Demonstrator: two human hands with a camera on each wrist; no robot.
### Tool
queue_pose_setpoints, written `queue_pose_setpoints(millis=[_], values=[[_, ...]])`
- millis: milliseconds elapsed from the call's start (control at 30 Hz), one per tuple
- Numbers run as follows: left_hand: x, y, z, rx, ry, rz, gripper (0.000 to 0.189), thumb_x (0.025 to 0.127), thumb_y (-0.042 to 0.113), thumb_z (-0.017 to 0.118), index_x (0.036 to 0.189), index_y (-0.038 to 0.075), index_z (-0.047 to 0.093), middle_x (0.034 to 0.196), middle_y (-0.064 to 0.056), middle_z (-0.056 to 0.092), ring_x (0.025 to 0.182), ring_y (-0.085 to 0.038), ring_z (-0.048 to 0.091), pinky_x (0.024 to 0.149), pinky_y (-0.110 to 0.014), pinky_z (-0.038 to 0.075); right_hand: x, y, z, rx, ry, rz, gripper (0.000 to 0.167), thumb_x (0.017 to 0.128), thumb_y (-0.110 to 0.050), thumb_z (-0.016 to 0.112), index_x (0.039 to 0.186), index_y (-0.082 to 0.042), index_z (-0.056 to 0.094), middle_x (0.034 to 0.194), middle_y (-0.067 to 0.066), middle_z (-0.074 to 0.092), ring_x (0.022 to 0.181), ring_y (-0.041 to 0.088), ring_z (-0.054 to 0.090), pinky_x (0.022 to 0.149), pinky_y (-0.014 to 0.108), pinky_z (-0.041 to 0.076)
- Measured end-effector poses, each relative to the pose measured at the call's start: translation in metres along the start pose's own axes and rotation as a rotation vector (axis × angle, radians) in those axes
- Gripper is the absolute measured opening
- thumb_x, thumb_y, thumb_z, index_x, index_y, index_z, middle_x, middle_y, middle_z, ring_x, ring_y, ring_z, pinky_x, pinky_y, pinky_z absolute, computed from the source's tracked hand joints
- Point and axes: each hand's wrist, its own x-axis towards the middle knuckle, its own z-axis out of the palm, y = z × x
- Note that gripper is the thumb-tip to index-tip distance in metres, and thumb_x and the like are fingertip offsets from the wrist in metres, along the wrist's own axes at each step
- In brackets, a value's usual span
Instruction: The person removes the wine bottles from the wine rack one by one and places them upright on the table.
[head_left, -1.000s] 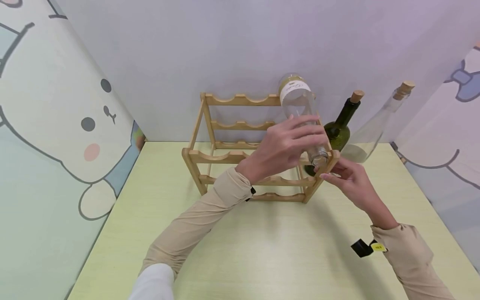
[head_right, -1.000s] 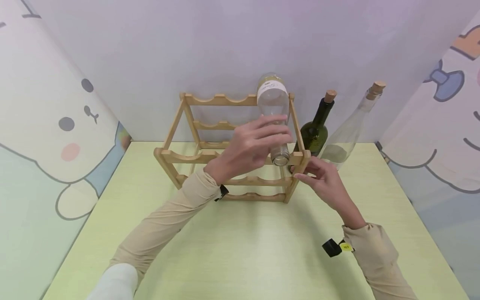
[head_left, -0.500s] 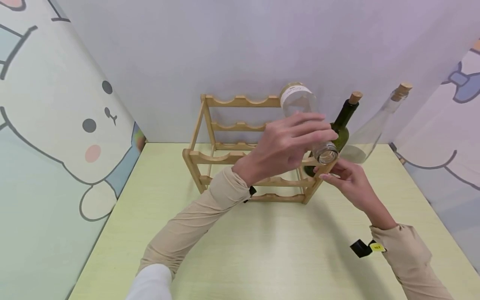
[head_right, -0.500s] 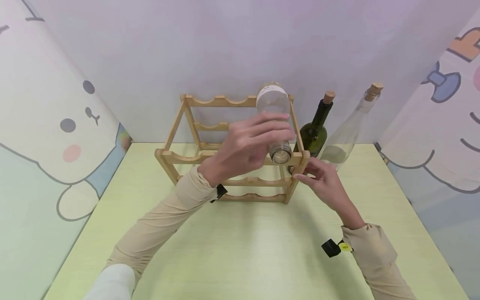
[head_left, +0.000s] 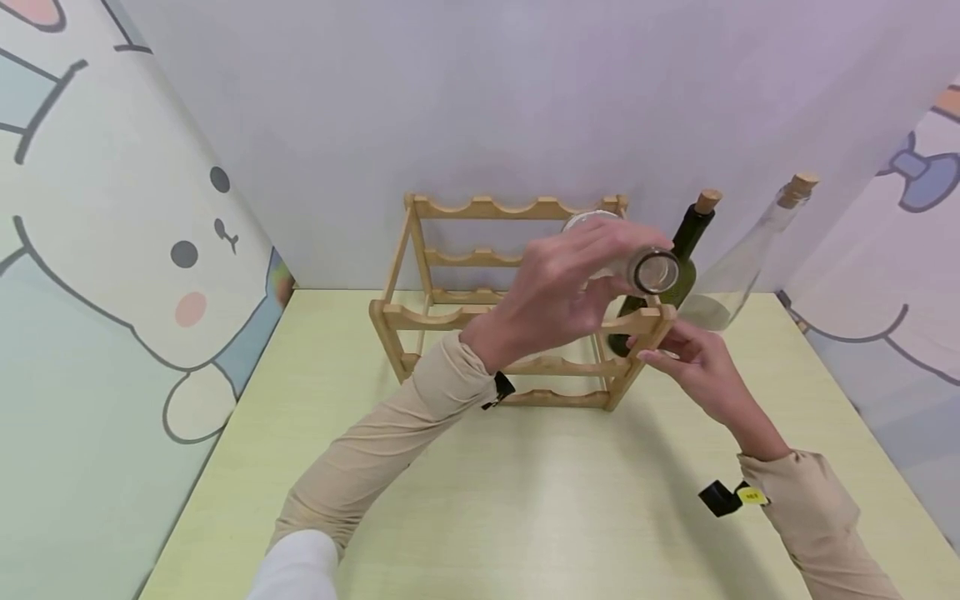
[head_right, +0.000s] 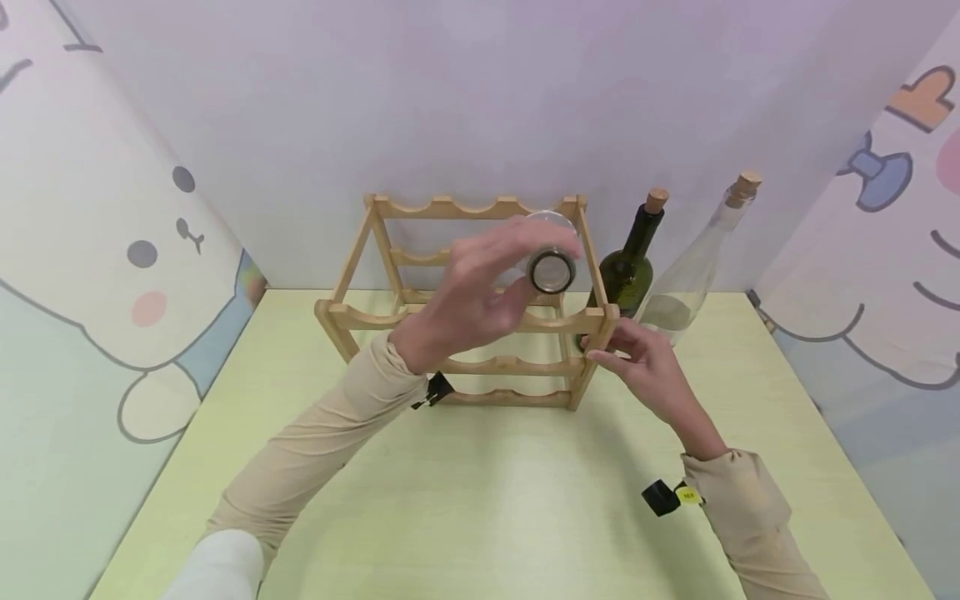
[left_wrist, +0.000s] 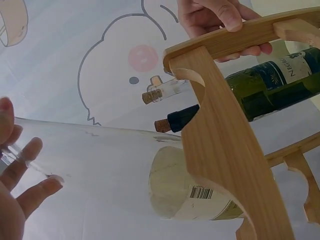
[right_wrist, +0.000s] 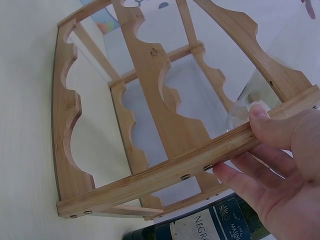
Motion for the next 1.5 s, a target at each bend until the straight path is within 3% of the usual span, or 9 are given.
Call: queue_pose_setpoints(millis=[267, 500, 667, 833, 967, 1200, 1333, 1433, 1500], values=[[0.008, 0.003, -0.006, -0.048, 0.045, -0.047, 0.034, 0.084, 0.009, 0.071, 0.111, -0.009, 0.059, 0.109, -0.013, 0.066, 0.106, -0.014, 0.061, 0.094, -0.018, 0.044, -0.002, 0.003, 0.0, -0.006, 0.005, 0.007, 0.04, 0.087, 0.001, 0.065, 0.126, -0.003, 0.056, 0.106, 0.027, 0.063, 0.097, 0.015, 0.066, 0.078, 0.023, 0.055], [0.021, 0.008, -0.012, -0.056, 0.057, -0.047, 0.039, 0.083, 0.013, 0.073, 0.113, -0.007, 0.057, 0.107, -0.011, 0.067, 0.096, -0.004, 0.061, 0.075, -0.015, 0.046, -0.003, 0.004, 0.001, -0.005, 0.02, -0.018, 0.039, 0.086, 0.004, 0.065, 0.124, -0.001, 0.057, 0.103, 0.028, 0.063, 0.094, 0.016, 0.067, 0.078, 0.022, 0.055], [0.031, 0.011, -0.017, -0.121, 0.053, -0.067, 0.04, 0.085, 0.012, 0.072, 0.114, -0.009, 0.053, 0.11, -0.013, 0.066, 0.102, -0.006, 0.06, 0.086, -0.016, 0.047, -0.003, 0.005, 0.001, -0.005, 0.018, -0.015, 0.037, 0.086, 0.004, 0.065, 0.122, -0.001, 0.058, 0.102, 0.028, 0.064, 0.093, 0.015, 0.067, 0.077, 0.022, 0.055], [0.041, 0.012, -0.024, -0.215, 0.109, -0.062, 0.043, 0.083, 0.006, 0.072, 0.115, -0.014, 0.05, 0.111, -0.021, 0.062, 0.108, -0.008, 0.058, 0.093, -0.021, 0.047, -0.003, 0.004, 0.001, -0.02, 0.008, -0.001, 0.037, 0.087, 0.002, 0.065, 0.123, -0.003, 0.058, 0.103, 0.028, 0.064, 0.093, 0.015, 0.067, 0.077, 0.023, 0.055], [0.048, 0.013, -0.032, -0.277, 0.162, -0.054, 0.043, 0.082, 0.002, 0.072, 0.113, -0.014, 0.048, 0.107, -0.023, 0.062, 0.105, -0.004, 0.058, 0.087, -0.023, 0.051, -0.002, 0.004, 0.001, -0.026, 0.003, 0.01, 0.038, 0.087, 0.001, 0.065, 0.123, -0.004, 0.057, 0.104, 0.027, 0.064, 0.094, 0.015, 0.067, 0.077, 0.023, 0.055], [0.062, 0.013, -0.043, -0.283, 0.209, -0.025, 0.044, 0.081, -0.001, 0.072, 0.112, -0.017, 0.045, 0.101, -0.021, 0.063, 0.1, -0.004, 0.06, 0.074, -0.025, 0.056, -0.002, 0.004, 0.002, -0.011, 0.0, 0.021, 0.035, 0.087, 0.0, 0.066, 0.121, -0.003, 0.058, 0.104, 0.025, 0.065, 0.095, 0.016, 0.067, 0.077, 0.023, 0.055], [0.068, 0.014, -0.045, -0.279, 0.21, -0.069, 0.048, 0.082, 0.003, 0.073, 0.115, -0.016, 0.045, 0.104, -0.018, 0.062, 0.101, -0.002, 0.06, 0.069, -0.024, 0.057, -0.002, 0.004, 0.002, -0.015, 0.002, 0.009, 0.033, 0.087, 0.001, 0.066, 0.119, -0.002, 0.06, 0.104, 0.026, 0.064, 0.094, 0.016, 0.067, 0.076, 0.023, 0.055], [0.066, -0.014, -0.032, -0.299, 0.205, -0.084, 0.055, 0.082, 0.018, 0.076, 0.123, -0.003, 0.047, 0.111, -0.006, 0.062, 0.104, -0.003, 0.059, 0.067, -0.025, 0.057, -0.001, 0.003, 0.001, -0.008, 0.002, -0.003, 0.032, 0.087, 0.002, 0.065, 0.118, -0.001, 0.06, 0.104, 0.027, 0.064, 0.095, 0.016, 0.067, 0.076, 0.023, 0.055], [0.064, -0.048, -0.015, -0.333, 0.213, -0.062, 0.065, 0.077, 0.027, 0.08, 0.129, 0.009, 0.046, 0.115, 0.003, 0.061, 0.105, -0.005, 0.06, 0.064, -0.026, 0.057, 0.0, 0.003, 0.001, -0.002, 0.001, -0.007, 0.032, 0.087, 0.002, 0.065, 0.118, -0.001, 0.06, 0.104, 0.028, 0.063, 0.095, 0.016, 0.067, 0.076, 0.023, 0.055]])
